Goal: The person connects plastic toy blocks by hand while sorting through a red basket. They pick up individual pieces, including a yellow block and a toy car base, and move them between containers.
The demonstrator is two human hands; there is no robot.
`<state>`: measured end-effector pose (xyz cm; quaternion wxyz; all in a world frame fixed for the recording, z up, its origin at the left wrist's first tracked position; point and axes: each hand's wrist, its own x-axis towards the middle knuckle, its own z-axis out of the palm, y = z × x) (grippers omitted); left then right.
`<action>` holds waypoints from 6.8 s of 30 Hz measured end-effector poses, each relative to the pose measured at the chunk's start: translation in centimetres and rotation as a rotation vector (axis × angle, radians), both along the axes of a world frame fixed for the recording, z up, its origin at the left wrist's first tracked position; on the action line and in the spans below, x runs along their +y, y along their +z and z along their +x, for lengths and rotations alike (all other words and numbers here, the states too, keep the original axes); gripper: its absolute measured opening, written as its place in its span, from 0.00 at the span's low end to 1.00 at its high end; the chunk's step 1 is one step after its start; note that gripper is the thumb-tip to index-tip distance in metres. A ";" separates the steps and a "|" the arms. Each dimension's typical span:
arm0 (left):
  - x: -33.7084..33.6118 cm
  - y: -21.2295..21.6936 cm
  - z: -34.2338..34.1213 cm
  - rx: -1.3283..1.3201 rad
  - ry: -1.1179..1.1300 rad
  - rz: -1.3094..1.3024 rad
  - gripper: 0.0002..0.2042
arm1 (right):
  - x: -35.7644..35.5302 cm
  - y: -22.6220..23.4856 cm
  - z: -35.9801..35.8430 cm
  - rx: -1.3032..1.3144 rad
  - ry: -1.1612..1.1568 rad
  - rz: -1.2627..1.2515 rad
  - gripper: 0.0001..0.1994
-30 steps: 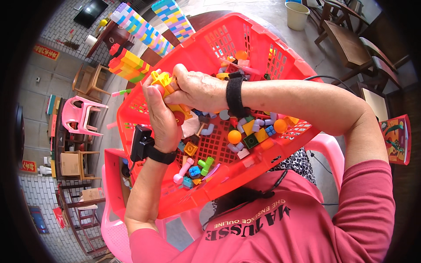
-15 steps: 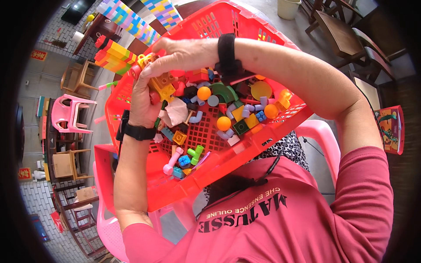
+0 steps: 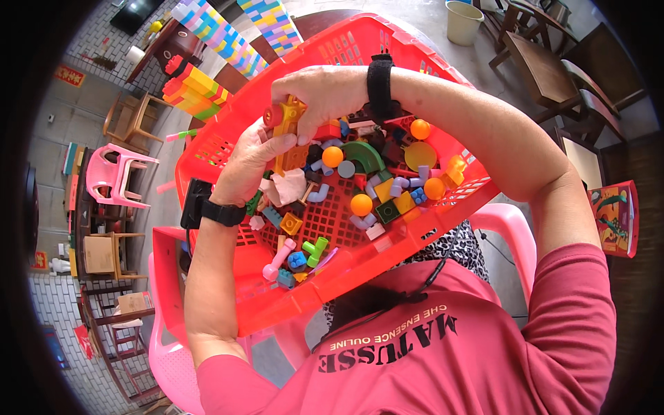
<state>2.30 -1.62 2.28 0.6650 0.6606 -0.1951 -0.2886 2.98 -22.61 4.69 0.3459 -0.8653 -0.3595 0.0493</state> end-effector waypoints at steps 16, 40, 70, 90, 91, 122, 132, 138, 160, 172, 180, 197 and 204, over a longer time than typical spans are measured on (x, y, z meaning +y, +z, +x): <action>-0.5 -0.9 -0.3 -0.413 0.147 0.192 0.21 | 0.1 -1.2 0.9 -0.037 -0.135 0.180 0.25; -0.1 -1.8 0.6 0.145 0.118 -0.100 0.21 | -1.6 -2.5 2.9 0.065 -0.169 -0.072 0.24; -0.3 -2.8 1.1 0.252 0.269 -0.497 0.16 | -0.3 0.6 0.6 0.251 -0.023 0.504 0.13; -1.0 -3.8 -0.3 0.550 0.276 -0.442 0.16 | 0.3 -1.4 0.5 0.454 -0.150 0.478 0.10; -1.0 -4.0 -0.3 0.560 0.271 -0.432 0.16 | 0.3 -1.7 0.6 0.469 -0.155 0.459 0.10; -0.3 0.0 0.0 0.010 0.368 -0.548 0.16 | 0.9 -0.3 -0.2 0.355 -0.170 0.638 0.21; -0.4 -0.5 0.3 -0.174 0.351 -0.411 0.23 | 0.7 -1.1 0.3 0.372 -0.181 0.559 0.17; -0.3 -0.1 -0.2 -0.172 0.362 -0.337 0.25 | 0.8 -1.2 0.4 0.353 -0.162 0.516 0.15; -0.5 -0.4 -0.4 -0.237 0.369 -0.285 0.20 | 1.1 -1.6 0.0 0.316 -0.213 0.433 0.19; 0.0 -1.3 1.0 0.101 0.256 -0.373 0.12 | 0.9 -1.8 0.8 0.432 -0.183 0.493 0.20; 1.0 -2.2 1.9 0.264 0.212 -0.326 0.24 | -0.8 -0.5 1.3 0.312 -0.135 0.467 0.18; 1.1 -0.2 1.5 0.266 0.347 -0.498 0.28 | -0.8 -10.2 2.8 -0.251 -0.076 -0.464 0.28; 1.6 0.2 1.8 0.254 0.388 -0.456 0.25 | -2.1 -6.9 4.1 -0.312 -0.144 -0.428 0.19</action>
